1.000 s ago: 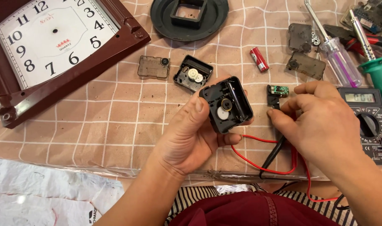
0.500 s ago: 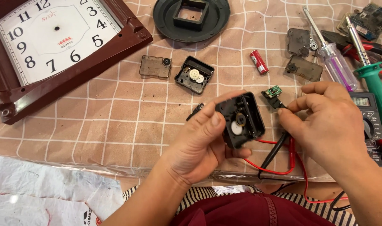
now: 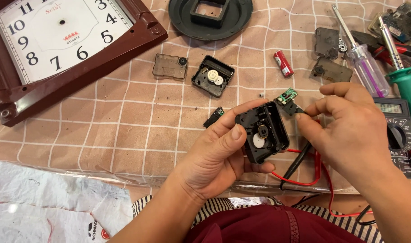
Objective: The person disassembles a small black clock mechanism, removes a circuit board, and inserts a cylindrical battery into the battery holder. They then use a multimeter to test the electrical continuity of the battery holder contacts.
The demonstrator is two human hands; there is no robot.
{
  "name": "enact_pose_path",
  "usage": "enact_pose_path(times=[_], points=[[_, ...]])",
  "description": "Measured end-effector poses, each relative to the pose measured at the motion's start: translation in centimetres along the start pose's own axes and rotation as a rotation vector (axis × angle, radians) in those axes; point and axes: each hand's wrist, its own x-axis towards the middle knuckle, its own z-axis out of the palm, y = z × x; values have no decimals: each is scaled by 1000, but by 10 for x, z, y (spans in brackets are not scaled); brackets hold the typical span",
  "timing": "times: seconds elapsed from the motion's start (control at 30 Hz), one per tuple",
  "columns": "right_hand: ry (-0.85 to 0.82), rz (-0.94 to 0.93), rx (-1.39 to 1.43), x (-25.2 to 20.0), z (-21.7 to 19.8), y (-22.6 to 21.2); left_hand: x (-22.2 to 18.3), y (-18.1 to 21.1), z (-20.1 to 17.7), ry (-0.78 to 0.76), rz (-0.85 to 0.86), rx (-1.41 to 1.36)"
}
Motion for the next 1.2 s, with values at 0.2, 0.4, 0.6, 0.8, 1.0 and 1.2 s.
enact_pose_path(times=[0.2, 0.4, 0.6, 0.8, 1.0, 1.2], points=[[51, -67, -44, 3, -2, 1, -20, 14, -2, 63, 84, -6], [20, -43, -15, 3, 3, -3, -55, 7, -10, 85, 130, -33], [6, -109, -37, 4, 4, 0, -67, 5, -13, 103, 156, -45], [-24, -339, 167, 20, -17, -38, -69, 3, -22, 66, 120, -54], [-394, -458, -69, 59, -1, -87, -69, 1, -24, 54, 113, -33], [-568, -565, -25, 78, 6, -102, -70, 3, -26, 51, 94, -43]])
